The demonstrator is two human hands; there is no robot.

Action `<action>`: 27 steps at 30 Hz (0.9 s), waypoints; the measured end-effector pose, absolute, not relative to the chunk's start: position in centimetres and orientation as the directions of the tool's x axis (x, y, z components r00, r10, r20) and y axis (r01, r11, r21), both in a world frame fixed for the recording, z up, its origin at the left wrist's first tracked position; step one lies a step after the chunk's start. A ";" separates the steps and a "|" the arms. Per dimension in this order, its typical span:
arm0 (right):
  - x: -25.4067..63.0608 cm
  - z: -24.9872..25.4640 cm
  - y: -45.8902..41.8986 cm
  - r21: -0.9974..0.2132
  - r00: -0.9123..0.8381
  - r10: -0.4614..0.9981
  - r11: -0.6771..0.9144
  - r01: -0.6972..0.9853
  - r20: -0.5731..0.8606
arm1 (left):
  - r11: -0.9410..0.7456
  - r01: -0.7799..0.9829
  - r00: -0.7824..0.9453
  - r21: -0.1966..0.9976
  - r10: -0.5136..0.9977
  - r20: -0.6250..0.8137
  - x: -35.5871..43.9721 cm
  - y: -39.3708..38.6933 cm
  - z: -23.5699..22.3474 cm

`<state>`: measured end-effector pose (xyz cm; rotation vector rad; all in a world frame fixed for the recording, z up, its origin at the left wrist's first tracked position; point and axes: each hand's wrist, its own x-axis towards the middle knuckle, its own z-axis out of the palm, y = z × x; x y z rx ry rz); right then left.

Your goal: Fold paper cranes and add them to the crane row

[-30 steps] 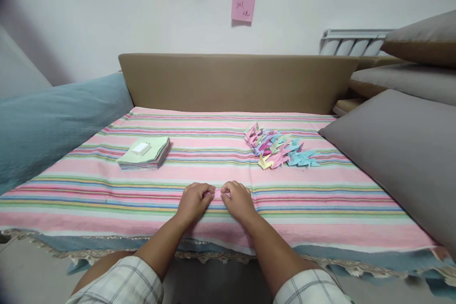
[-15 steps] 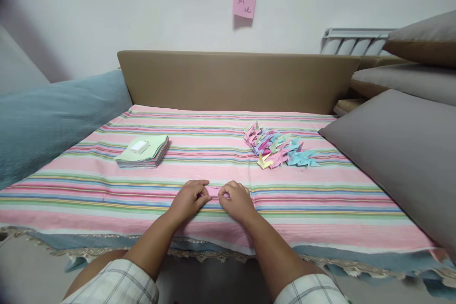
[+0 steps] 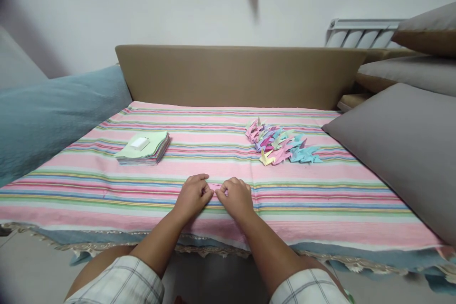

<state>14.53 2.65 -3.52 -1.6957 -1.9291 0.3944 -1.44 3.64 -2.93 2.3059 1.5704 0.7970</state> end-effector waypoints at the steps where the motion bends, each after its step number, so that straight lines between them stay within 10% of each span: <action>1: 14.6 -3.5 2.6 -0.557 -0.066 0.977 0.170 0.813 0.202 | -0.388 0.777 0.261 0.495 0.915 0.308 -1.4 3.6 -3.0; 20: 15.6 -3.2 2.8 -0.586 -0.187 0.977 0.210 0.783 0.101 | -0.395 0.730 0.289 0.558 0.918 0.273 -1.7 3.8 -3.0; 27: 15.8 -3.4 2.9 -0.589 -0.198 0.975 0.221 0.777 0.104 | -0.552 0.781 0.376 0.293 0.789 0.487 -1.8 2.8 -3.6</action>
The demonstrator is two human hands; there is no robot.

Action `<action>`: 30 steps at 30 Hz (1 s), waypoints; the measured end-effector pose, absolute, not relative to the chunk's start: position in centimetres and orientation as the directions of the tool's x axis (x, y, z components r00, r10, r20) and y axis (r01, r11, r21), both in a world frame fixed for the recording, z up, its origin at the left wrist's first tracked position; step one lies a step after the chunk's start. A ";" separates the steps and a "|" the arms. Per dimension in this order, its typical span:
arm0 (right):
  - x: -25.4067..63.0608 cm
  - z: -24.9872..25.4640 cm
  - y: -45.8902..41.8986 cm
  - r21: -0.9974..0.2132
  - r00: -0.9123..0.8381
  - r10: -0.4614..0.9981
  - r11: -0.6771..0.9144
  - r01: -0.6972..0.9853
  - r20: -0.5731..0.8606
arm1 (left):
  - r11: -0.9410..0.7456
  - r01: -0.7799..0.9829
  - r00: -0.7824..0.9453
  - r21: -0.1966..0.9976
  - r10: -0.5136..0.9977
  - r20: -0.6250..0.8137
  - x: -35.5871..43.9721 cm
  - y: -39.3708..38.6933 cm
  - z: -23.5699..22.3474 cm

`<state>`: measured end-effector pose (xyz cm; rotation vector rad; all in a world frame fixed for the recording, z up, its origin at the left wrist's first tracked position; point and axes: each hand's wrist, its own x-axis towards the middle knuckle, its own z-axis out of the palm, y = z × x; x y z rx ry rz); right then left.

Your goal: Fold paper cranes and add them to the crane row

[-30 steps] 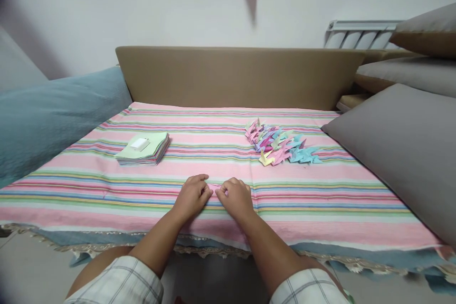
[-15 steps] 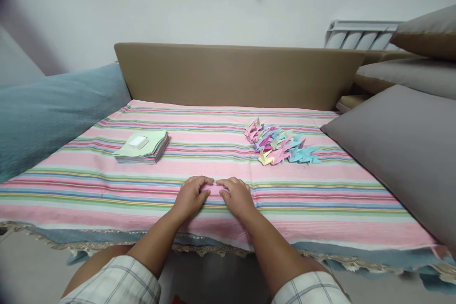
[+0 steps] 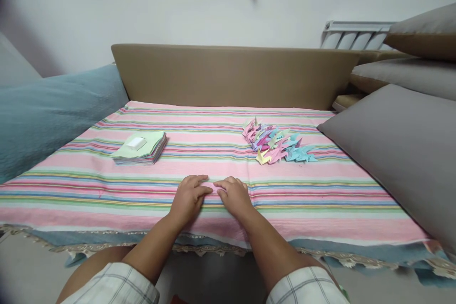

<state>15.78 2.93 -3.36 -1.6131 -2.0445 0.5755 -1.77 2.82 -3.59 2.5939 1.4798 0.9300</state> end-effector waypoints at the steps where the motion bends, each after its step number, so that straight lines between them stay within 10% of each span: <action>1: 15.8 -3.4 2.9 -0.587 -0.198 0.975 0.220 0.779 0.103 | -0.559 0.796 0.391 0.233 0.768 0.508 -1.7 2.5 -3.7; 9: 15.5 -3.5 2.7 -0.534 -0.196 0.972 0.233 0.813 0.127 | -0.625 0.780 0.564 -0.046 0.669 0.484 -1.5 1.3 -4.0; 17: 17.1 -3.9 3.2 -0.655 -0.238 0.945 0.327 0.682 0.224 | -0.639 0.769 0.595 0.011 0.723 0.352 -1.8 1.8 -3.7; 30: 15.2 -3.5 2.6 -0.355 -0.201 0.926 0.313 0.881 0.318 | -0.622 0.773 0.545 0.129 0.753 0.368 -1.8 1.5 -3.9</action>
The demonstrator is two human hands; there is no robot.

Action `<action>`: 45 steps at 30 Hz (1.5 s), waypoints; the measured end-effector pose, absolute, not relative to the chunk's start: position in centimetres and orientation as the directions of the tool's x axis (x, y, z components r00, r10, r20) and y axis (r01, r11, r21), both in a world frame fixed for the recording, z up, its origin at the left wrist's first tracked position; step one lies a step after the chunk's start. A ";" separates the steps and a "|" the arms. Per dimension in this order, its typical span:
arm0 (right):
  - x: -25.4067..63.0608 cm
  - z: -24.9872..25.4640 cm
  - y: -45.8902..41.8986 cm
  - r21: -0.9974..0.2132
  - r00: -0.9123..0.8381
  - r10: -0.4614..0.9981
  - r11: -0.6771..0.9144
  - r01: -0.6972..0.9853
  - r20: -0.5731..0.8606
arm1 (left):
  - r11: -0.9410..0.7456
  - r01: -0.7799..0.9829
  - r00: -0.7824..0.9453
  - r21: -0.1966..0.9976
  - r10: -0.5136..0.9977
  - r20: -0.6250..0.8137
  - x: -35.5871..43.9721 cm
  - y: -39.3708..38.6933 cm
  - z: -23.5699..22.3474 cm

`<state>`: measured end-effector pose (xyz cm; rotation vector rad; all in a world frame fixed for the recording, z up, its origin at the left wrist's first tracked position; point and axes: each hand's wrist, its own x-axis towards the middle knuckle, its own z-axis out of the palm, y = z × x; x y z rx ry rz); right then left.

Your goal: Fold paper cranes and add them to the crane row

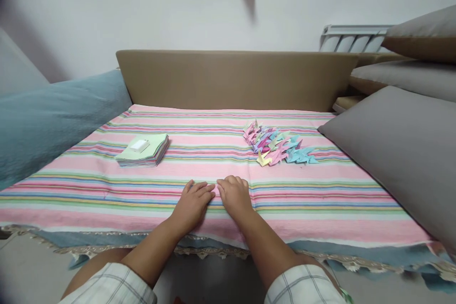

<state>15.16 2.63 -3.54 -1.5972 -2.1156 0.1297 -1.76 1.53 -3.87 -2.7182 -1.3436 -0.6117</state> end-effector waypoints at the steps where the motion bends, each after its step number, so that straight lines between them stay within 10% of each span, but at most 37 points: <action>1: 15.0 -3.5 2.7 -0.348 -0.194 0.933 0.298 0.889 0.304 | -0.619 0.774 0.542 0.130 0.755 0.368 -1.7 1.5 -3.9; 45: 16.2 -4.1 2.7 -0.497 -0.384 0.858 0.511 0.701 0.342 | -0.543 0.796 0.437 0.268 0.821 0.367 -2.4 1.2 -2.2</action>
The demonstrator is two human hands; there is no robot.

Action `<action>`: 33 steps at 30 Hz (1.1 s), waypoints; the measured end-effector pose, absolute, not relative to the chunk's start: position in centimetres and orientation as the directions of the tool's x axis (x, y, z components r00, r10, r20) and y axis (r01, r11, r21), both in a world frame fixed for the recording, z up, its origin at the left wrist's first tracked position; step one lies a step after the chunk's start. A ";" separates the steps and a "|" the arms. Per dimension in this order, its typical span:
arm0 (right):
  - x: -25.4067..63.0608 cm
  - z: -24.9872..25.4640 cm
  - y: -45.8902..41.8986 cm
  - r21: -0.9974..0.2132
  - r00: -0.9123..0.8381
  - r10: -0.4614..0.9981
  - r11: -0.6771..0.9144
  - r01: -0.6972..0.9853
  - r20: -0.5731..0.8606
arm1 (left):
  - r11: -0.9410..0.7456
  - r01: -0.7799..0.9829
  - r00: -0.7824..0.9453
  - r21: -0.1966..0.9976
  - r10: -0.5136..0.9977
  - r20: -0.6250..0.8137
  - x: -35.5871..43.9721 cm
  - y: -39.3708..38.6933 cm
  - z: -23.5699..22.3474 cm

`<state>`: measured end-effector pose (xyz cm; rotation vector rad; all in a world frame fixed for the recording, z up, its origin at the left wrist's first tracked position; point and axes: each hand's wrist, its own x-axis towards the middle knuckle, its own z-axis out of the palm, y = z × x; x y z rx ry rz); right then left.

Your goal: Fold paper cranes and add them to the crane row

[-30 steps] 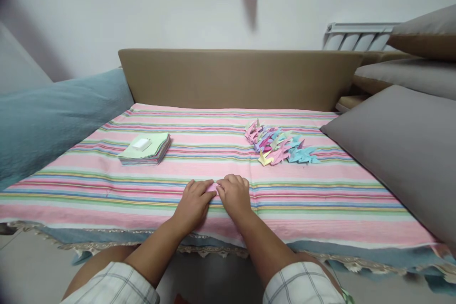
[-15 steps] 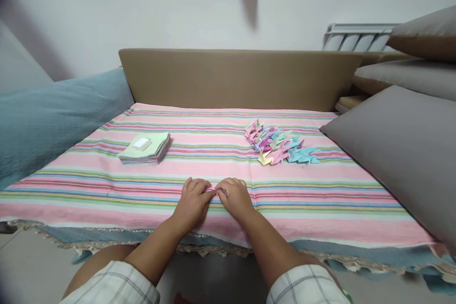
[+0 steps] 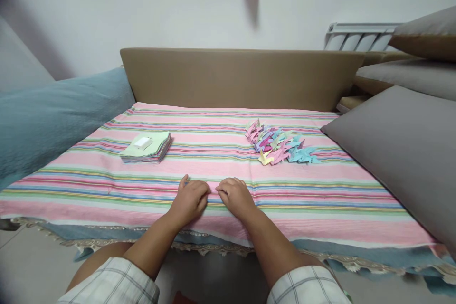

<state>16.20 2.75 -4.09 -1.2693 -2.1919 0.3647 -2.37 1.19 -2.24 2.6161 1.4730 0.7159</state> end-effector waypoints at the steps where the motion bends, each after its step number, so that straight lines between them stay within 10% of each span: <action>1: 16.2 -4.1 2.7 -0.491 -0.390 0.854 0.518 0.700 0.345 | -0.543 0.796 0.437 0.266 0.821 0.368 -2.3 1.2 -2.3; 33: 17.3 -2.5 0.9 -0.194 -0.463 0.838 0.525 0.828 0.290 | -0.506 0.856 0.425 0.111 0.809 0.405 -2.3 1.2 -1.9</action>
